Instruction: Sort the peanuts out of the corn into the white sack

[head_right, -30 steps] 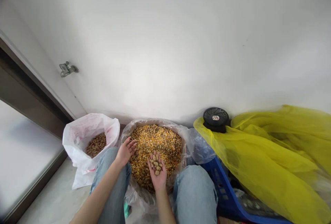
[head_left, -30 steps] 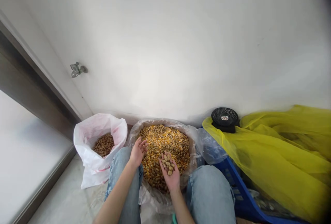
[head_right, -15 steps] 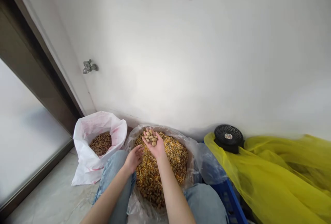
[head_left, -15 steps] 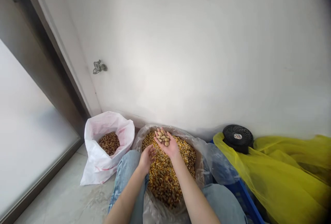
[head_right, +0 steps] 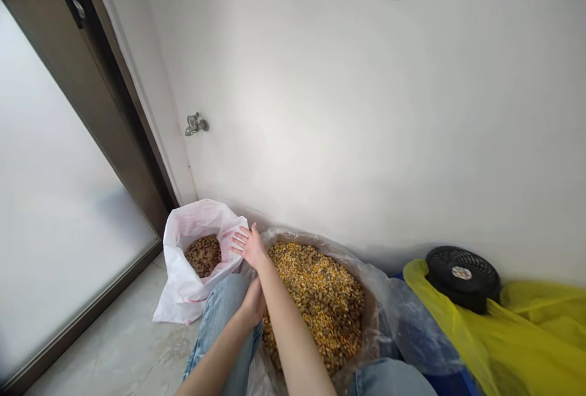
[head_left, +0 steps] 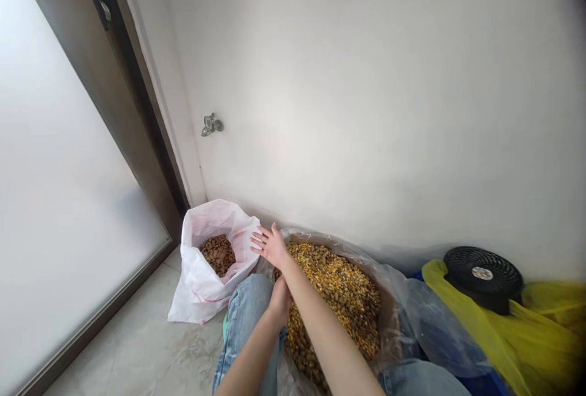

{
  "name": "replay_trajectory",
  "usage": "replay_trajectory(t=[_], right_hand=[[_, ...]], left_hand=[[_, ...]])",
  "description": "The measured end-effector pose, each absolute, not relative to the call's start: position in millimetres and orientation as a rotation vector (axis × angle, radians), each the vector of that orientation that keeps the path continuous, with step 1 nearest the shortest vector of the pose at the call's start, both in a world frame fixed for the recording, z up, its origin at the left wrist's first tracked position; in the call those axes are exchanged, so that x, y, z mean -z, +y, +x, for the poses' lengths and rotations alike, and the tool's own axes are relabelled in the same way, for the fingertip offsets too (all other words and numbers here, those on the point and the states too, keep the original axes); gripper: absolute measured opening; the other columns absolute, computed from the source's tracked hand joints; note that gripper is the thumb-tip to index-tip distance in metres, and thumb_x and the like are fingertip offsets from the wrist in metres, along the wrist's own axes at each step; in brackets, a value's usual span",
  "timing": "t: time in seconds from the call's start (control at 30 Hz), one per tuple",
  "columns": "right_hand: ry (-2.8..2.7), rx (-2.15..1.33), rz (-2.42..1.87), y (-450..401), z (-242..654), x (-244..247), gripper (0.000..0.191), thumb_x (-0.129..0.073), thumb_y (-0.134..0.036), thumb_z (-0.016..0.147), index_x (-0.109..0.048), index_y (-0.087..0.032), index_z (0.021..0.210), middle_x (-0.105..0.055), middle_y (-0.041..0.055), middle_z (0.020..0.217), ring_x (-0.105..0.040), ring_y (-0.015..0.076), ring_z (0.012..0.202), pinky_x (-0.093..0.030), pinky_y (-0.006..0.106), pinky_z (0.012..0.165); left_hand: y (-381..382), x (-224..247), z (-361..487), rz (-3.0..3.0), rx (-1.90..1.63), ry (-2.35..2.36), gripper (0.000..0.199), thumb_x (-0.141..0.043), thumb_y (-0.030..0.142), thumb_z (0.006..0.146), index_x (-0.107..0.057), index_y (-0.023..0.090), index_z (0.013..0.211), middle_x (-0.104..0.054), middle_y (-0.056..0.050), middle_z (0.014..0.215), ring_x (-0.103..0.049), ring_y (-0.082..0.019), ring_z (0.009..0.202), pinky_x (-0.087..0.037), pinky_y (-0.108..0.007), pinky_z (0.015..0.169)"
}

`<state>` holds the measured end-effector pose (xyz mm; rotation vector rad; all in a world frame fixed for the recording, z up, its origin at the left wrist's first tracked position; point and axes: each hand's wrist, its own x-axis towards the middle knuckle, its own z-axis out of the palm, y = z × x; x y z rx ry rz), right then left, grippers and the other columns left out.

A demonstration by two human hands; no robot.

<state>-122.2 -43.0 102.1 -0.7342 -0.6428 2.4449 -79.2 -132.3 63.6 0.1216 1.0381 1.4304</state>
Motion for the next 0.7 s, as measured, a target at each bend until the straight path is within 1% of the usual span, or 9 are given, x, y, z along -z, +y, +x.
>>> replay_trajectory(t=[0.07, 0.13, 0.27, 0.33, 0.37, 0.43, 0.53, 0.6, 0.7], right_hand=[[-0.631, -2.415, -0.667, -36, -83, -100, 0.048, -0.036, -0.05, 0.076, -0.052, -0.012, 0.101, -0.06, 0.0115, 0.096, -0.056, 0.0206, 0.09, -0.036, 0.044, 0.086], [-0.597, -2.319, -0.642, -28, -32, -93, 0.042, -0.036, -0.048, 0.077, -0.053, -0.018, 0.101, -0.059, 0.0073, 0.103, -0.054, 0.0181, 0.096, -0.036, 0.039, 0.089], [-0.45, -1.907, -0.856, -26, 84, -48, 0.033, -0.037, -0.042, 0.077, -0.056, -0.021, 0.095, -0.06, 0.0055, 0.103, -0.054, 0.0153, 0.096, -0.039, 0.036, 0.087], [-0.419, -1.715, -1.161, -38, 132, -13, 0.027, -0.037, -0.036, 0.075, -0.058, -0.022, 0.083, -0.063, 0.0046, 0.091, -0.058, 0.015, 0.089, -0.042, 0.036, 0.083], [-0.423, -1.612, -1.372, -47, 148, 5, 0.025, -0.036, -0.033, 0.074, -0.058, -0.022, 0.074, -0.065, 0.0033, 0.079, -0.06, 0.0151, 0.082, -0.044, 0.036, 0.08], [-0.384, -1.528, -1.544, -69, 165, 35, 0.019, -0.039, -0.026, 0.07, -0.054, -0.021, 0.06, -0.061, 0.0016, 0.059, -0.061, 0.0178, 0.071, -0.044, 0.041, 0.077], [-0.41, -1.503, -1.61, -99, 156, 65, 0.005, -0.049, -0.022, 0.061, -0.053, -0.02, 0.059, -0.057, -0.0007, 0.051, -0.06, 0.0223, 0.072, -0.042, 0.047, 0.079], [-0.452, -1.465, -1.608, -113, 143, 74, 0.007, -0.054, -0.017, 0.056, -0.055, -0.021, 0.061, -0.059, -0.0004, 0.057, -0.057, 0.0237, 0.086, -0.037, 0.044, 0.086], [-0.677, -1.376, -1.546, -127, 129, 79, 0.03, -0.057, -0.007, 0.048, -0.06, -0.023, 0.073, -0.062, 0.0024, 0.085, -0.044, 0.0218, 0.108, -0.024, 0.035, 0.098]], left_hand=[[-130, -62, -81, 0.115, -1.413, 1.062, 0.027, -0.051, 0.039, 0.067, -0.055, 0.016, 0.08, -0.06, -0.005, 0.08, -0.055, -0.015, 0.072, -0.037, -0.026, 0.062], [-128, -60, -81, 0.089, -1.396, 1.066, 0.025, -0.05, 0.036, 0.066, -0.055, 0.017, 0.082, -0.06, -0.003, 0.078, -0.054, -0.012, 0.066, -0.036, -0.024, 0.059], [-125, -61, -80, 0.054, -1.373, 1.055, 0.023, -0.051, 0.032, 0.065, -0.055, 0.018, 0.084, -0.059, 0.0, 0.075, -0.054, -0.011, 0.064, -0.036, -0.022, 0.058], [-123, -63, -78, 0.039, -1.369, 1.061, 0.02, -0.051, 0.029, 0.065, -0.055, 0.018, 0.081, -0.059, 0.0, 0.074, -0.054, -0.011, 0.062, -0.036, -0.022, 0.056], [-122, -64, -78, 0.034, -1.368, 1.065, 0.019, -0.051, 0.029, 0.066, -0.055, 0.018, 0.081, -0.059, 0.0, 0.073, -0.054, -0.01, 0.061, -0.036, -0.022, 0.056], [-121, -63, -77, 0.037, -1.369, 1.084, 0.017, -0.05, 0.027, 0.066, -0.055, 0.018, 0.08, -0.059, -0.001, 0.074, -0.054, -0.01, 0.06, -0.037, -0.022, 0.056], [-120, -61, -76, 0.084, -1.368, 1.129, 0.018, -0.051, 0.027, 0.067, -0.055, 0.018, 0.082, -0.06, -0.001, 0.076, -0.056, -0.011, 0.063, -0.039, -0.023, 0.057], [-121, -61, -76, 0.122, -1.361, 1.162, 0.018, -0.051, 0.027, 0.068, -0.055, 0.018, 0.083, -0.06, -0.002, 0.077, -0.056, -0.012, 0.064, -0.04, -0.023, 0.057], [-122, -63, -75, 0.167, -1.338, 1.21, 0.018, -0.052, 0.027, 0.068, -0.056, 0.018, 0.083, -0.059, -0.002, 0.077, -0.056, -0.012, 0.064, -0.04, -0.022, 0.056]])
